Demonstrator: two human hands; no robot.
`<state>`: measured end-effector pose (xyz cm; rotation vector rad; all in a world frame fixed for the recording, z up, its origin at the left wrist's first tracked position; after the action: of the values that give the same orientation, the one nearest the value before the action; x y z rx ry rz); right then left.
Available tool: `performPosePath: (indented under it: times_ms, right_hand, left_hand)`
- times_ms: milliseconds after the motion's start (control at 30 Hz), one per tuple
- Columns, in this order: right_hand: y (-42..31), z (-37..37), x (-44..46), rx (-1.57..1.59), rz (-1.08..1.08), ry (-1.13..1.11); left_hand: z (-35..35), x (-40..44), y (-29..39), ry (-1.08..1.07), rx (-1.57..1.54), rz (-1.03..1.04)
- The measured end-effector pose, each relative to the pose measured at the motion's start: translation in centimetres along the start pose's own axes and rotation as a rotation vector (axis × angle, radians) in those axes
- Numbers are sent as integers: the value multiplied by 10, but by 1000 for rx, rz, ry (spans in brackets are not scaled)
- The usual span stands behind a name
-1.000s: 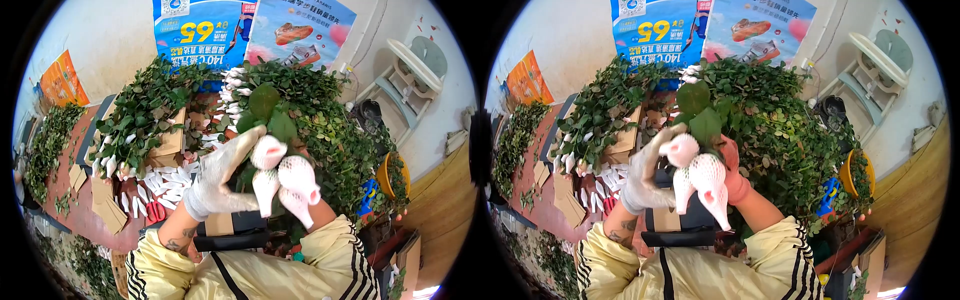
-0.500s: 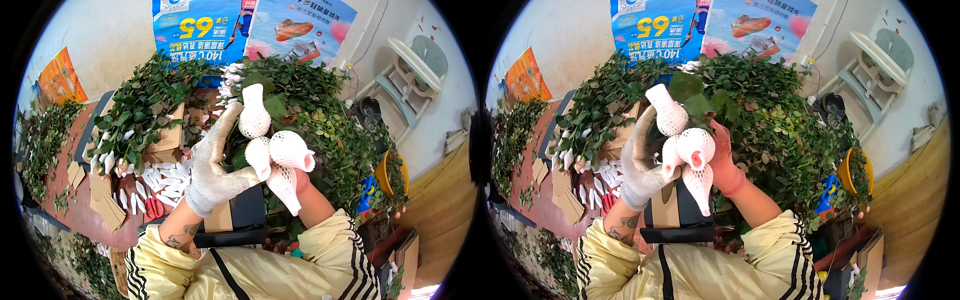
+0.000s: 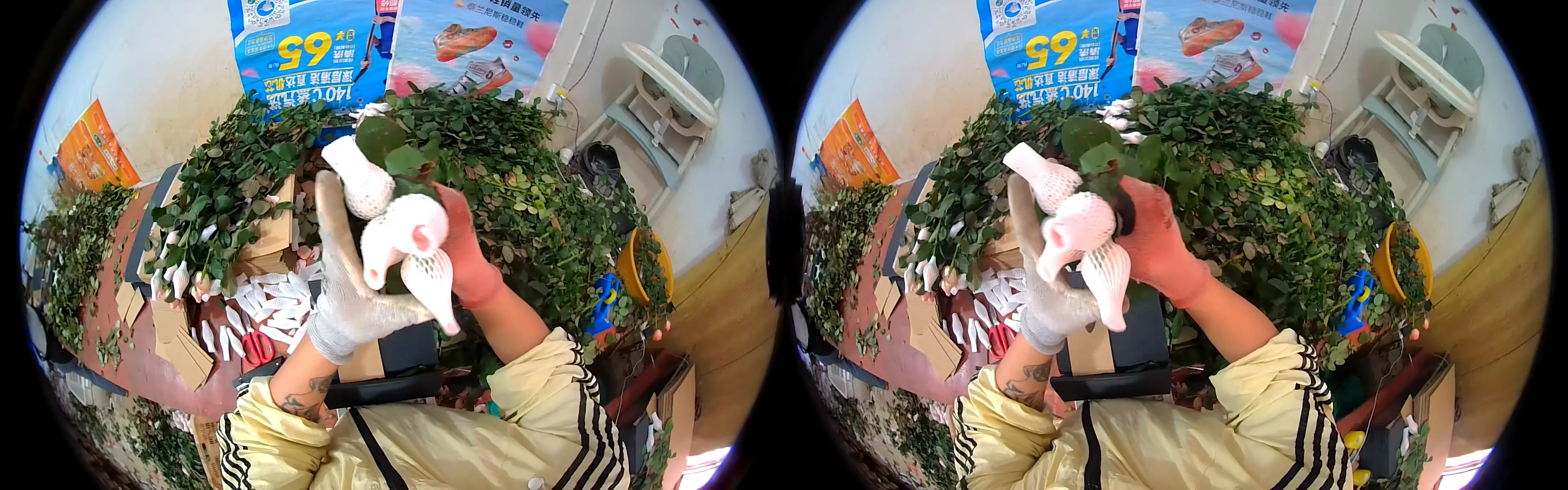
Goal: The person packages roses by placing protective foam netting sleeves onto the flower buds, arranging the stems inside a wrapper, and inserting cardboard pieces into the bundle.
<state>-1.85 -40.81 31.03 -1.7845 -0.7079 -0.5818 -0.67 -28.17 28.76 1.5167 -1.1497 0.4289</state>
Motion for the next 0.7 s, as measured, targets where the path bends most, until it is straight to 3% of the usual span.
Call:
performPosePath:
  times_ms: [67, 267, 367, 433, 600, 700]
  right_hand:
    - [-5, 2, 2, -100, -56, 49]
    - [-16, 8, -1, -509, -74, 9]
    - [-19, 6, 4, -295, -152, 37]
    - [0, 10, 6, -257, -59, -69]
    - [-17, 9, 3, -289, -112, -10]
    - [-14, 7, -1, -352, -125, -11]
  left_hand:
    - [-4, 7, 4, -6, 142, -93]
    - [-5, 5, 5, 30, 72, -113]
    - [-5, -1, 1, 7, 138, -193]
    - [-3, -6, -7, -17, 97, -247]
    - [2, -15, -21, -34, -56, -311]
    - [-2, -9, -11, -5, 29, -164]
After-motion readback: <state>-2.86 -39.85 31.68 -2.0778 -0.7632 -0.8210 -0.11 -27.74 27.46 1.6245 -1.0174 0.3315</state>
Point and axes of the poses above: each hand's wrist, its own x-axis towards the middle knuckle, its own z-axis out of the palm, y = z × x, the point moved 7 cm from there along x, towards the middle knuckle, and after that the axes turned 13 degrees about -y, right-handed, at the moved point
